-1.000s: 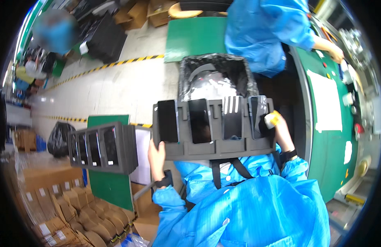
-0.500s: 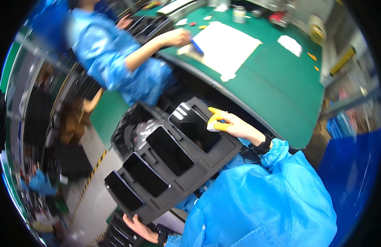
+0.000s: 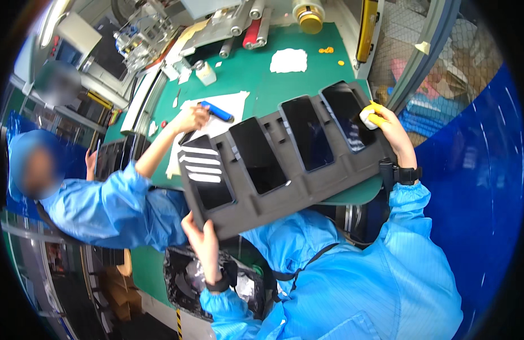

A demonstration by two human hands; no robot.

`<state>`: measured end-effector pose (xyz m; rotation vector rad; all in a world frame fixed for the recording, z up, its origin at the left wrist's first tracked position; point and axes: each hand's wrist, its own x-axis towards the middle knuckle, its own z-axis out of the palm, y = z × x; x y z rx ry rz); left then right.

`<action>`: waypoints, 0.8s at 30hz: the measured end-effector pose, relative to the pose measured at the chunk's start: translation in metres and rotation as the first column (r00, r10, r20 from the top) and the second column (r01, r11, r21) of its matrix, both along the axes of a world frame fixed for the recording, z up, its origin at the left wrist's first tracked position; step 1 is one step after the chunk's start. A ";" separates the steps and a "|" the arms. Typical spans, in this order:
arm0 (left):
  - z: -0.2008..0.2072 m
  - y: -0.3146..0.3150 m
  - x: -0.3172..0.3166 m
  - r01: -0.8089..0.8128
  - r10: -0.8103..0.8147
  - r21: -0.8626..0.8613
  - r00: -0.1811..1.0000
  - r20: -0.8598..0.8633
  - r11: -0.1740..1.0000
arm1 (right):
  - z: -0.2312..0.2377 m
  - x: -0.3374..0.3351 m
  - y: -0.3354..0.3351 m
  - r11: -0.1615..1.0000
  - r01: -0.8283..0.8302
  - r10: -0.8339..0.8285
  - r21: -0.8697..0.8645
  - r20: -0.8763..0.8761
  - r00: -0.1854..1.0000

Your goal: The person is cleaning the screens of several smartphones placed in a tray using a yellow cloth and cleaning fluid.

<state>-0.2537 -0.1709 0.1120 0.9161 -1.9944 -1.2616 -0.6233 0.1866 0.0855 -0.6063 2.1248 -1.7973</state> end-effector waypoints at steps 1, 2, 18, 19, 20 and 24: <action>-0.004 -0.005 -0.032 0.042 -0.043 -0.039 0.999 -0.016 0.998 | -0.003 -0.004 0.002 0.988 0.148 -0.144 0.052 -0.078 0.987; -0.007 -0.011 -0.061 0.071 -0.074 -0.085 0.997 -0.026 0.994 | -0.014 -0.022 0.011 0.991 0.115 -0.110 0.068 -0.072 0.991; -0.109 -0.104 -0.282 0.039 -0.054 -0.570 0.999 -0.009 0.821 | -0.118 -0.161 0.066 0.958 0.197 -0.146 0.206 -0.240 0.960; -0.096 -0.097 -0.283 0.090 -0.082 -0.507 0.996 0.038 0.857 | -0.120 -0.170 0.078 0.921 0.281 -0.173 0.271 -0.360 0.917; -0.096 -0.090 -0.281 -0.029 -0.009 -0.653 0.998 -0.055 0.757 | -0.120 -0.183 0.089 0.879 0.365 -0.187 0.307 -0.482 0.856; -0.072 -0.083 -0.225 0.076 0.010 -0.646 0.992 0.129 0.760 | -0.011 -0.093 -0.021 0.908 0.350 -0.126 0.232 -0.645 0.753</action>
